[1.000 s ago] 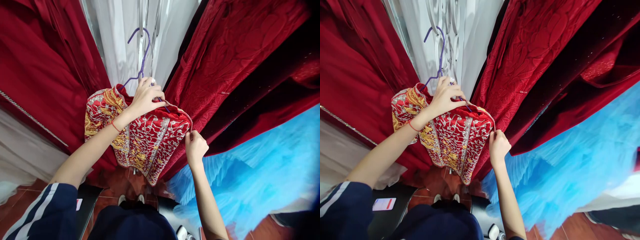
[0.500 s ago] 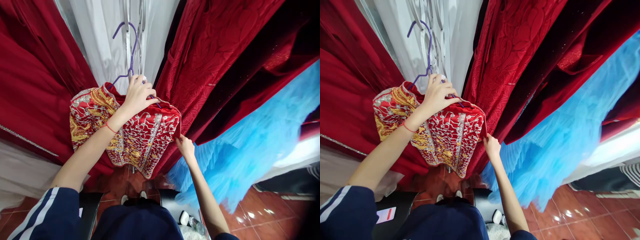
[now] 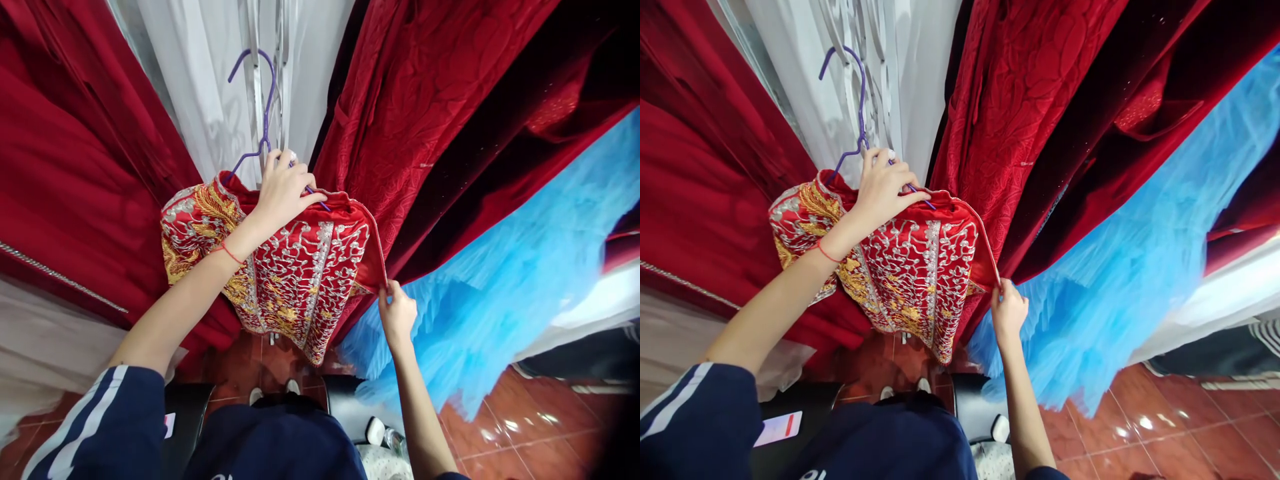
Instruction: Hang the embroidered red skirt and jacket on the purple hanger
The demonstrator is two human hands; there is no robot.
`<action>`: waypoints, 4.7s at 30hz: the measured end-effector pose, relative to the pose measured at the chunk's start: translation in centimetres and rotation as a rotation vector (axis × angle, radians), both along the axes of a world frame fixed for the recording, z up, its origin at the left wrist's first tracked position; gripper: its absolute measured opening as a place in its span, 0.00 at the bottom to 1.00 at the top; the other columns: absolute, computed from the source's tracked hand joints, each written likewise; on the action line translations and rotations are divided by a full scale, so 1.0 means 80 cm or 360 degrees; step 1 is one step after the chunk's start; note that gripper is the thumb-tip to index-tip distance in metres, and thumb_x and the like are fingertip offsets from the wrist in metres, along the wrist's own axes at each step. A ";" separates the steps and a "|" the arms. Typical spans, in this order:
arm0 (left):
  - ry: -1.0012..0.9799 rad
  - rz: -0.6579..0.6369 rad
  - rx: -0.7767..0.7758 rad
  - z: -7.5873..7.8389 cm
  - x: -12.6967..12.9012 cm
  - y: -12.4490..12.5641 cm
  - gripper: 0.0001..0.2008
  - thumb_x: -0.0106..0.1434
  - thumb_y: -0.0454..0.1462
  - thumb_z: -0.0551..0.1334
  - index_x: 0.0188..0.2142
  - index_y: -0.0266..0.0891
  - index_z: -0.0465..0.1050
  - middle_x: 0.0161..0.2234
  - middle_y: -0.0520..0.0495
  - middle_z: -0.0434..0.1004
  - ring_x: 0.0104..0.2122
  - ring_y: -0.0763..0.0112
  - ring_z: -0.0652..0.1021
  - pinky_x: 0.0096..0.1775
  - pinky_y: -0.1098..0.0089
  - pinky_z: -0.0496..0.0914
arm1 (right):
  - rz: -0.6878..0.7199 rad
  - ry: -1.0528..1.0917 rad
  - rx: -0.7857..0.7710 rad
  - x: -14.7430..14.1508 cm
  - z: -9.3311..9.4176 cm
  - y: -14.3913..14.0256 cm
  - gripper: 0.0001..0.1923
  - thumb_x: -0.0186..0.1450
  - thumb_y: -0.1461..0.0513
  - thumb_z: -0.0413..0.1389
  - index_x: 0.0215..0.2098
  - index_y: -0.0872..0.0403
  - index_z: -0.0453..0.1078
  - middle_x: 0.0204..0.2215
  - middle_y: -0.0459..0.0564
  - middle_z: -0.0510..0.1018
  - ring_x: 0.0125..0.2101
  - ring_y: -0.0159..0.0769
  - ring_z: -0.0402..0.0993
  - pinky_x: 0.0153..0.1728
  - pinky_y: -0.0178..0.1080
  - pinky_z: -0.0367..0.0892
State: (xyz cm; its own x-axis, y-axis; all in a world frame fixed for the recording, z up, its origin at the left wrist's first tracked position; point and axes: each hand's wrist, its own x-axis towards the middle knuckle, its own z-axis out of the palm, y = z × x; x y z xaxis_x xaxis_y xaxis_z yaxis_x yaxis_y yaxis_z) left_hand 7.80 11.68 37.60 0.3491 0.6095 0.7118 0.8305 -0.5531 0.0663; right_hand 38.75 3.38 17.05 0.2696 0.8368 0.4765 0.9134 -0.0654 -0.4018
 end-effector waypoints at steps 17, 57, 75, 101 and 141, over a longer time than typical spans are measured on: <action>-0.0023 0.0132 -0.0096 0.002 0.011 0.001 0.15 0.61 0.50 0.65 0.33 0.40 0.78 0.43 0.37 0.81 0.57 0.39 0.69 0.61 0.40 0.55 | 0.0262 0.0385 0.0451 0.039 0.088 -0.049 0.15 0.68 0.54 0.50 0.39 0.54 0.75 0.30 0.49 0.78 0.28 0.36 0.72 0.33 0.37 0.66; -0.0323 0.0078 -0.0096 -0.002 0.020 0.018 0.16 0.65 0.37 0.54 0.49 0.37 0.74 0.50 0.35 0.75 0.57 0.42 0.67 0.62 0.40 0.50 | 0.0356 -0.0300 0.0616 -0.150 0.247 0.011 0.24 0.73 0.53 0.41 0.26 0.55 0.67 0.19 0.45 0.68 0.20 0.29 0.62 0.27 0.35 0.51; 0.0109 -0.0109 -0.0005 0.073 -0.098 -0.008 0.17 0.63 0.50 0.60 0.49 0.56 0.76 0.56 0.52 0.75 0.68 0.48 0.53 0.64 0.37 0.46 | 0.0562 -0.0613 -0.0372 -0.241 0.144 0.042 0.16 0.74 0.61 0.40 0.47 0.59 0.67 0.38 0.60 0.81 0.34 0.42 0.80 0.29 0.35 0.61; -0.0256 -0.0169 -0.0134 0.055 -0.063 0.014 0.15 0.62 0.55 0.58 0.36 0.56 0.80 0.43 0.46 0.82 0.68 0.45 0.53 0.58 0.30 0.53 | 0.0864 0.0466 0.0685 -0.268 0.224 -0.043 0.17 0.70 0.61 0.48 0.22 0.53 0.59 0.15 0.39 0.59 0.17 0.24 0.54 0.22 0.32 0.49; -0.0635 0.0237 0.0350 -0.017 -0.065 0.009 0.14 0.69 0.48 0.56 0.39 0.43 0.75 0.54 0.38 0.72 0.52 0.53 0.73 0.56 0.52 0.65 | 0.1029 0.0984 -0.0027 -0.053 0.105 0.091 0.29 0.69 0.40 0.43 0.48 0.49 0.73 0.50 0.54 0.79 0.52 0.47 0.74 0.57 0.52 0.66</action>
State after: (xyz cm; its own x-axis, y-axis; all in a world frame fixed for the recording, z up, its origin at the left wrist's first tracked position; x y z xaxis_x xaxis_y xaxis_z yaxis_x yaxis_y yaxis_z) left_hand 2.57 12.40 36.20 -0.0572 0.4522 0.8901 0.8351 -0.4669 0.2908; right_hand 34.47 10.68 25.41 -0.0529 0.9199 0.3886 0.3944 0.3767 -0.8382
